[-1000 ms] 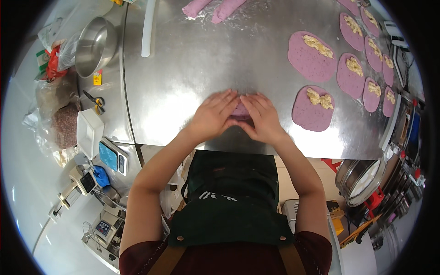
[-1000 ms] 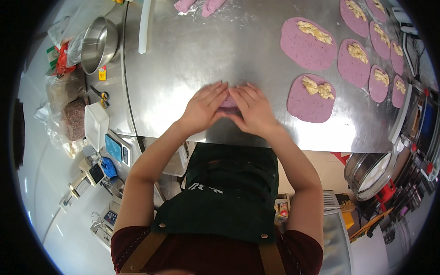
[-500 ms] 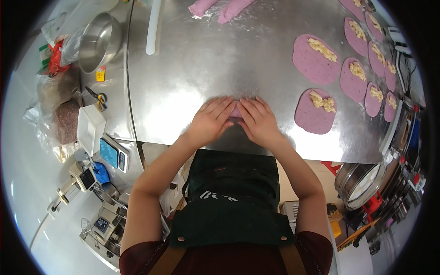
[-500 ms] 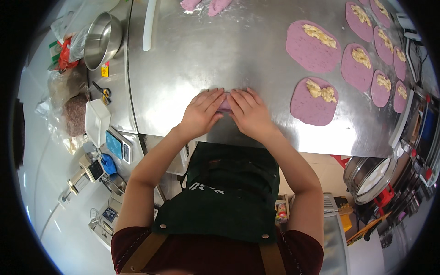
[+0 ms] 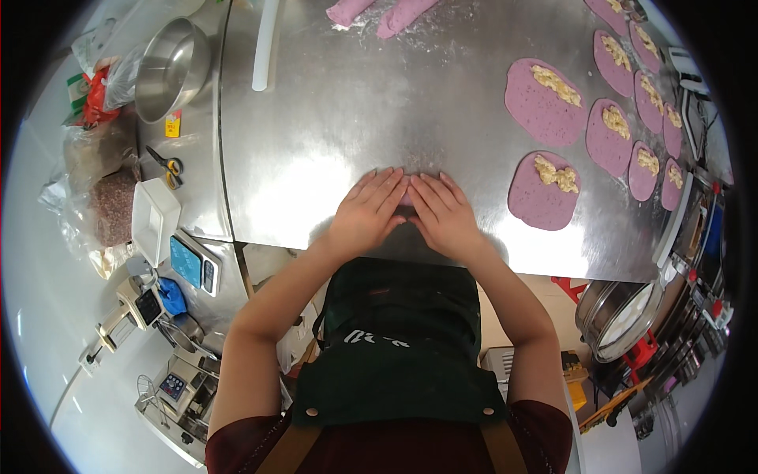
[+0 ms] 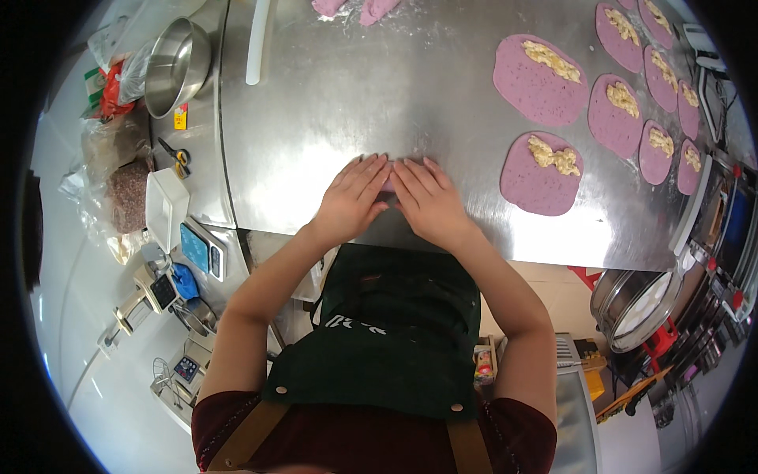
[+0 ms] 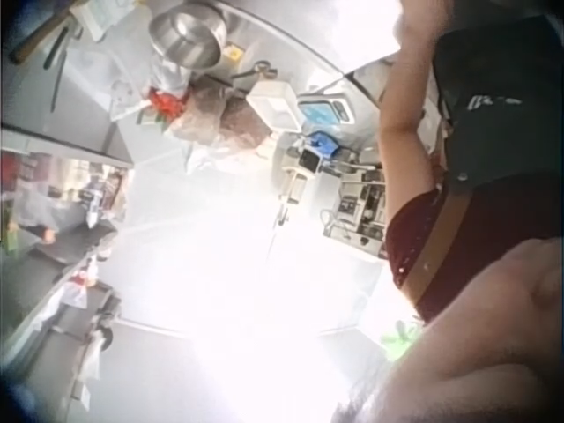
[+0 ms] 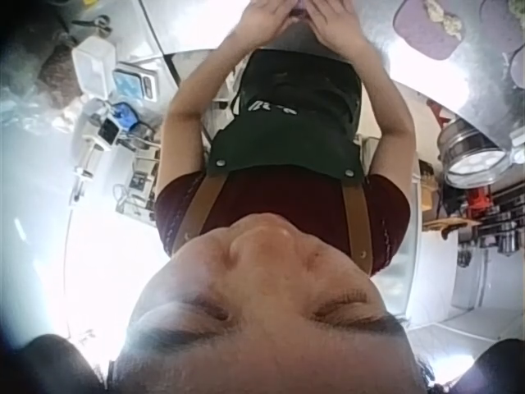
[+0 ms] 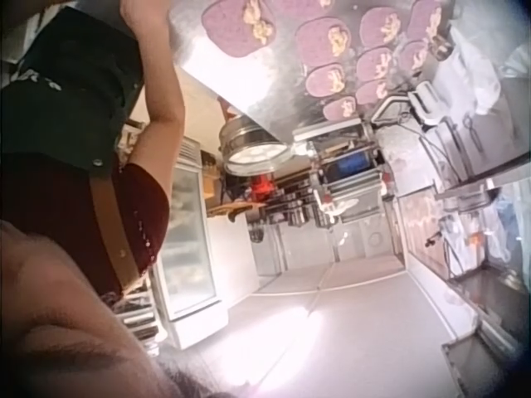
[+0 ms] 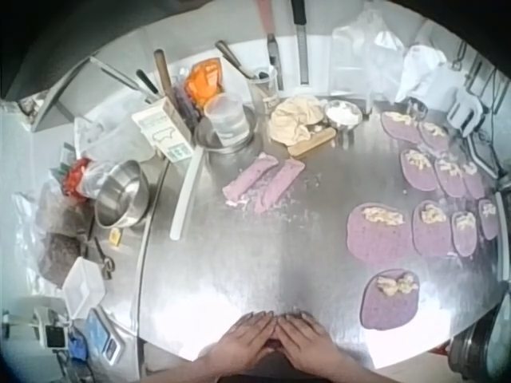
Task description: The recorder is rolling pieces of purple dough over a pale yellow filling to create small pastry rolls on a stainless steel work surface.
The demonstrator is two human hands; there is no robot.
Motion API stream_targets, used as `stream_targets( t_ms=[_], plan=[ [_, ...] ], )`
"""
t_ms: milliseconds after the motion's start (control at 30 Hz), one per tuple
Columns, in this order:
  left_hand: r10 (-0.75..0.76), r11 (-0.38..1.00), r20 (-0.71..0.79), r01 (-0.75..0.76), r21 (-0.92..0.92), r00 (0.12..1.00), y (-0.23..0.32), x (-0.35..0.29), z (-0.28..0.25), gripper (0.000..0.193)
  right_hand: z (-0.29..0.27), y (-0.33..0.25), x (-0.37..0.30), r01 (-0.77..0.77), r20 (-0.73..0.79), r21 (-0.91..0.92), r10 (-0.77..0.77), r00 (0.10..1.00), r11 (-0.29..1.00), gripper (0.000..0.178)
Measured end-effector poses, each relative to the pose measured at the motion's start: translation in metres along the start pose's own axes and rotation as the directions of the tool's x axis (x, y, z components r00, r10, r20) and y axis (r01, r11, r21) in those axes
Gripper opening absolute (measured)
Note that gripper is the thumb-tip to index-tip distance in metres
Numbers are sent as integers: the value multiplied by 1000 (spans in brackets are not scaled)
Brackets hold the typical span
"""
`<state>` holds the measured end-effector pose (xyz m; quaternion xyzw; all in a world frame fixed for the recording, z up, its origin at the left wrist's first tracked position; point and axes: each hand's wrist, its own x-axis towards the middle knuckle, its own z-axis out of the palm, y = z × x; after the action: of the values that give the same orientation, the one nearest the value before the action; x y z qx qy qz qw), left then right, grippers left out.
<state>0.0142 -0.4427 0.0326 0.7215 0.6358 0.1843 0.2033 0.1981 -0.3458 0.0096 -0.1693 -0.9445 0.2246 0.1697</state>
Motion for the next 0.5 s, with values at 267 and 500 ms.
stream_targets(
  t_ms=[267,500],
  plan=[
    [2,1000,-135,1,24,991,-11,4,-3,64,-7,1,13,-102,-70,40,104,992,994,56],
    [74,992,-4,-74,-98,997,-6,-2,-4,65,-2,-2,1,8,42,23,-9,999,1000,57]
  ],
)
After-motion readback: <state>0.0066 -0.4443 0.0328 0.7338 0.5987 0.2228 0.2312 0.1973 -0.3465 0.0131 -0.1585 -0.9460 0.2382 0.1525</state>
